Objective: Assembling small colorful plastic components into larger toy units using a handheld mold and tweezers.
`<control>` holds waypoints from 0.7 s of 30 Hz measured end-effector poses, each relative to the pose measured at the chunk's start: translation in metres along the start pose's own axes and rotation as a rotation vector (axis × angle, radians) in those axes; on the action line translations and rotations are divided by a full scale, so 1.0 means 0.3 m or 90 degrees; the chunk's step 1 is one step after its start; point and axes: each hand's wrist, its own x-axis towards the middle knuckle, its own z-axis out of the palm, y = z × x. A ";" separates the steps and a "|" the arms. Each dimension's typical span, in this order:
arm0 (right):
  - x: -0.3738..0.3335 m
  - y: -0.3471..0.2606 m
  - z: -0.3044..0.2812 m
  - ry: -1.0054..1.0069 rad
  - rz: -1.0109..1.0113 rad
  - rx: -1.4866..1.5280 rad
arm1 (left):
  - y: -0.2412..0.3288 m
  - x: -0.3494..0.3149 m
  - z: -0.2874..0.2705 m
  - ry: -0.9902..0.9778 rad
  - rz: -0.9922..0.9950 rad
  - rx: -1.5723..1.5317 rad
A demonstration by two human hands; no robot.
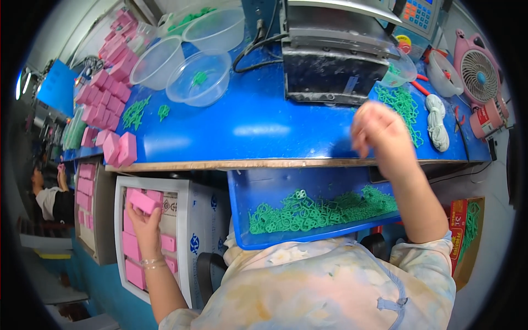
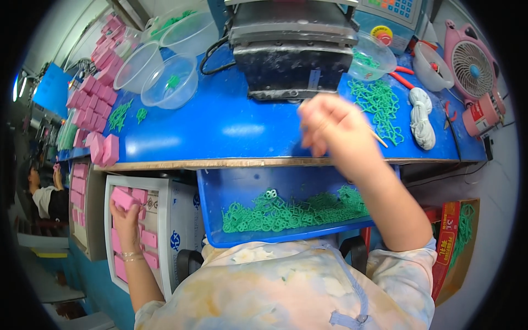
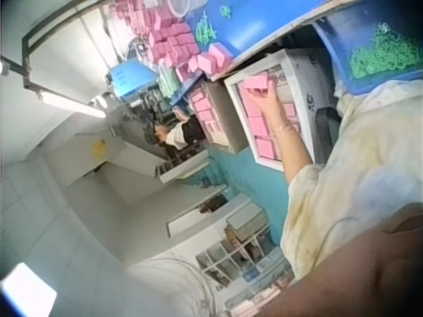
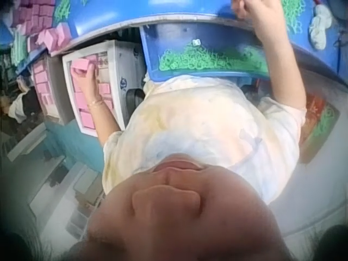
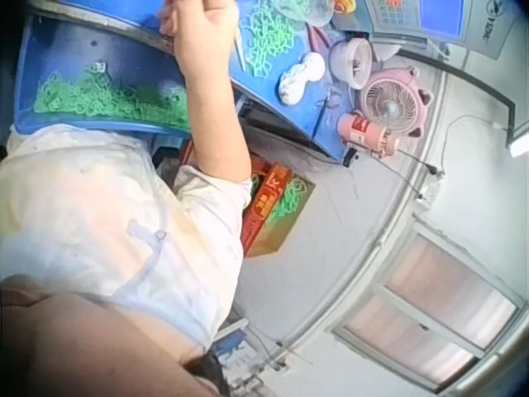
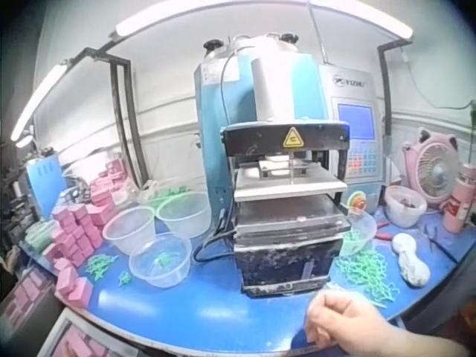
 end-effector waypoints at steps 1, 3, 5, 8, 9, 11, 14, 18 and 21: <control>-0.022 0.014 0.003 -0.051 0.054 0.001 | 0.108 -0.009 0.038 -0.100 -0.029 -0.246; -0.041 0.020 0.070 -0.110 0.081 -0.011 | 0.282 -0.034 0.130 -0.213 -0.070 -0.496; -0.053 0.035 0.115 -0.144 -0.056 -0.143 | 0.388 -0.055 0.273 -0.281 0.001 -0.445; -0.050 -0.011 0.168 -0.164 -0.195 -0.236 | 0.500 -0.058 0.464 -0.450 0.280 -0.290; -0.044 -0.017 0.174 -0.156 -0.198 -0.240 | 0.527 -0.056 0.508 -0.471 0.328 -0.246; -0.021 0.000 0.167 -0.113 -0.281 -0.315 | 0.574 -0.043 0.588 -0.491 0.402 -0.164; 0.015 0.043 0.127 -0.070 -0.245 -0.315 | 0.617 -0.018 0.663 -0.571 0.214 -0.186; 0.036 0.044 0.118 -0.044 -0.138 -0.292 | 0.641 -0.010 0.696 -0.563 0.307 -0.046; 0.071 0.066 0.093 -0.068 -0.097 -0.230 | 0.647 0.030 0.715 -0.653 0.163 -0.198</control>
